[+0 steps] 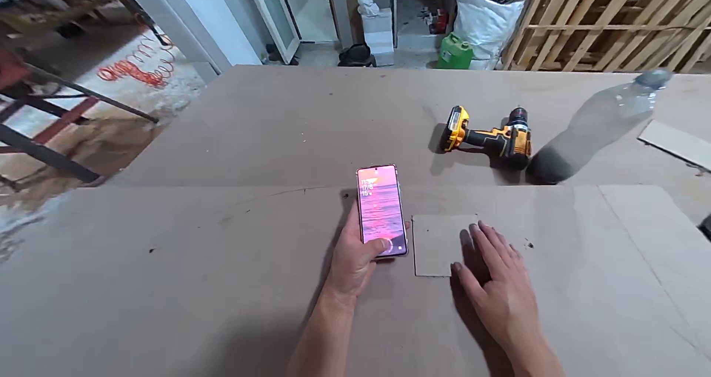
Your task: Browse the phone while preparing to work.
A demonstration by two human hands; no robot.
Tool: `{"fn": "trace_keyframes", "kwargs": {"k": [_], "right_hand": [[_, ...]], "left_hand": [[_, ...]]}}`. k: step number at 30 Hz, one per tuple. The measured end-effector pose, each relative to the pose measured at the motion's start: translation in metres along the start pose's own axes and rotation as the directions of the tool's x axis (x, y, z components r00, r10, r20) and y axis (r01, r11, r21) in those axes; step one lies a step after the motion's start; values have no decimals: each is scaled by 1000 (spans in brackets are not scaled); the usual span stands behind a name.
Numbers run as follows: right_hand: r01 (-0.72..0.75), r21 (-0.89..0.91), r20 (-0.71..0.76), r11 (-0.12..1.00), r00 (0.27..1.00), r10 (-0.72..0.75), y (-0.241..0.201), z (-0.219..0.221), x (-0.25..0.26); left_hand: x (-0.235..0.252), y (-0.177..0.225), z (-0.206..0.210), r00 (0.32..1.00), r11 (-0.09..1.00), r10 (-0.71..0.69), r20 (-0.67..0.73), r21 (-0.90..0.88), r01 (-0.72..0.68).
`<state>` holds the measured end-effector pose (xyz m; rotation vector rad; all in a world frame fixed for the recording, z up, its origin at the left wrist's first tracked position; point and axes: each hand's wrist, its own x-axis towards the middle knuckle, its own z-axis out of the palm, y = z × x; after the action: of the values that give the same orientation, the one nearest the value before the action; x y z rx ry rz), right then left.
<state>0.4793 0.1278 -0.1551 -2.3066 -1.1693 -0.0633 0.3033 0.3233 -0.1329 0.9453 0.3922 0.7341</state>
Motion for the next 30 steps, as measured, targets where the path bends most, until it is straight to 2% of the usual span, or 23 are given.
{"fn": "trace_keyframes", "kwargs": {"k": [2,5,7,9,11,13,16,18,23,26,30], "right_hand": [[98,-35,67,995,993,-96,0,3,-2],[110,-17,98,994,989,-108,1,1,-5],[77,108,18,991,997,-79,4,0,-2],[10,243,-84,970,996,10,4,-2,0],[-45,283,-163,958,982,94,0,-2,2],[-50,244,-170,968,981,94,-3,0,9],[-8,52,-10,999,1000,8,-3,7,16],[33,-6,36,999,999,-33,-2,9,15],[30,43,31,999,999,-31,0,7,15],[21,65,19,998,1000,-22,0,7,15],[1,98,5,995,1000,-1,0,6,13]], "left_hand": [[-1,-1,-4,999,1000,-4,38,-25,5],[-1,-2,-5,998,998,-6,70,-55,10],[0,-3,-5,997,999,-1,74,-53,5],[0,-3,-3,998,999,-3,61,-38,5],[-1,-4,-2,999,999,-7,49,-47,9],[0,-4,-3,998,997,-4,60,-76,8],[0,-4,-6,998,991,-12,63,-135,20],[-2,-3,-6,998,985,-25,54,-167,34],[-4,-3,-4,974,997,-52,221,-36,61],[-5,-4,-2,968,995,-96,232,58,85],[-7,-4,0,977,994,-97,192,72,85]]}}
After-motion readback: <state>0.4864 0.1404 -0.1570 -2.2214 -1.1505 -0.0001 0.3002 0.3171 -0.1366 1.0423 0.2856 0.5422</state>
